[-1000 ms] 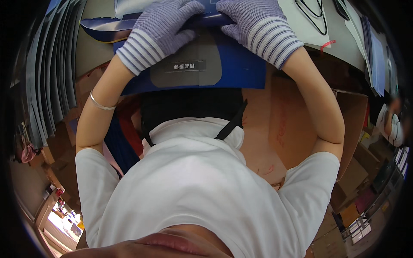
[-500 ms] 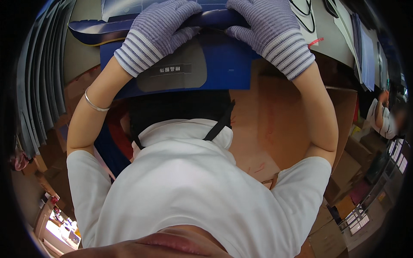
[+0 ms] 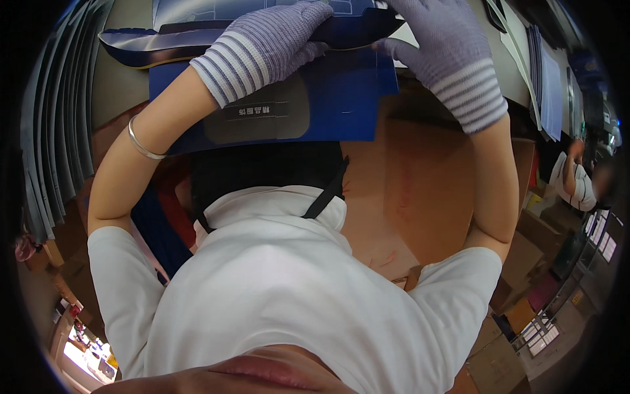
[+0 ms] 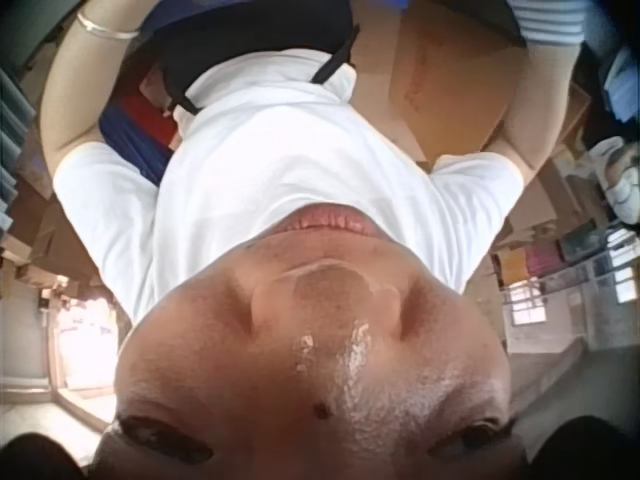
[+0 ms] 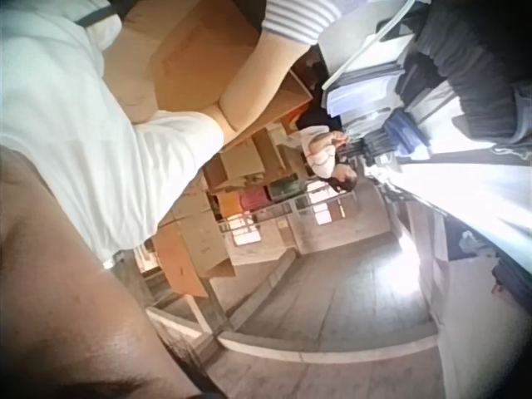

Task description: The person is using a hot glue gun to assemble blue and grey paper folders or gift boxes at a workstation.

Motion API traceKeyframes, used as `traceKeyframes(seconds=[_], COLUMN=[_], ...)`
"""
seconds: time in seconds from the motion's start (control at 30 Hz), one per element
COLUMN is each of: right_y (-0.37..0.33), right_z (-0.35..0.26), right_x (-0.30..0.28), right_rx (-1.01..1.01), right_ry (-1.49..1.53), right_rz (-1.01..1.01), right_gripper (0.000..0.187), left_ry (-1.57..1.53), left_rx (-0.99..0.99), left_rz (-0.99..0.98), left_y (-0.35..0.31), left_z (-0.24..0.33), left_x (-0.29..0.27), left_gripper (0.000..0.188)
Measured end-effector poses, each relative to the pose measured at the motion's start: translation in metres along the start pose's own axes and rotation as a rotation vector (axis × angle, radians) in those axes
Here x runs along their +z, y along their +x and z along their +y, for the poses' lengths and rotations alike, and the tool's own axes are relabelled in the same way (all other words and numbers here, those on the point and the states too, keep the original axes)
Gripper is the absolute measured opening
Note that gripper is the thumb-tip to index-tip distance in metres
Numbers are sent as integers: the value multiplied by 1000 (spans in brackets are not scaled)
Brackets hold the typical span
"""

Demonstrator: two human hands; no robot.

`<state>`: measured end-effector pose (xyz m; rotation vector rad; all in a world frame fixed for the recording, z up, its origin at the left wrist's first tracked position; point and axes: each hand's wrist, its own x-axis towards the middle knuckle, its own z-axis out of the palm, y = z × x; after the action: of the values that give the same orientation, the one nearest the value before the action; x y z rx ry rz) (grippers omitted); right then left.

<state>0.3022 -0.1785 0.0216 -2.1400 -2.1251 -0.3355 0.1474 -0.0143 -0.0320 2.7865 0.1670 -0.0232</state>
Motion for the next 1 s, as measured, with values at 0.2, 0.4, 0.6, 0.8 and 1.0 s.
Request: traceKeyframes(seconds=[0.2, 0.4, 0.6, 0.8, 1.0], right_y=[-15, -18, -4, 3, 25], right_z=[-3, 11, 0, 17, -22], right_x=[15, 20, 8, 28, 10], right_rx=[-21, -51, -67, -293, -284], right_ry=[-82, 95, 307, 226, 238], right_rz=[9, -171, -135, -99, -133], right_gripper=[42, 28, 29, 28, 21], left_ry=[49, 127, 106, 9, 73], left_rx=[25, 18, 132, 320, 282], left_rz=[-53, -102, -38, -29, -220], left_y=[4, 4, -2, -16, -15], left_z=[4, 5, -2, -12, -4], left_x=[0, 10, -2, -18, -37], left_gripper=[34, 32, 27, 20, 17])
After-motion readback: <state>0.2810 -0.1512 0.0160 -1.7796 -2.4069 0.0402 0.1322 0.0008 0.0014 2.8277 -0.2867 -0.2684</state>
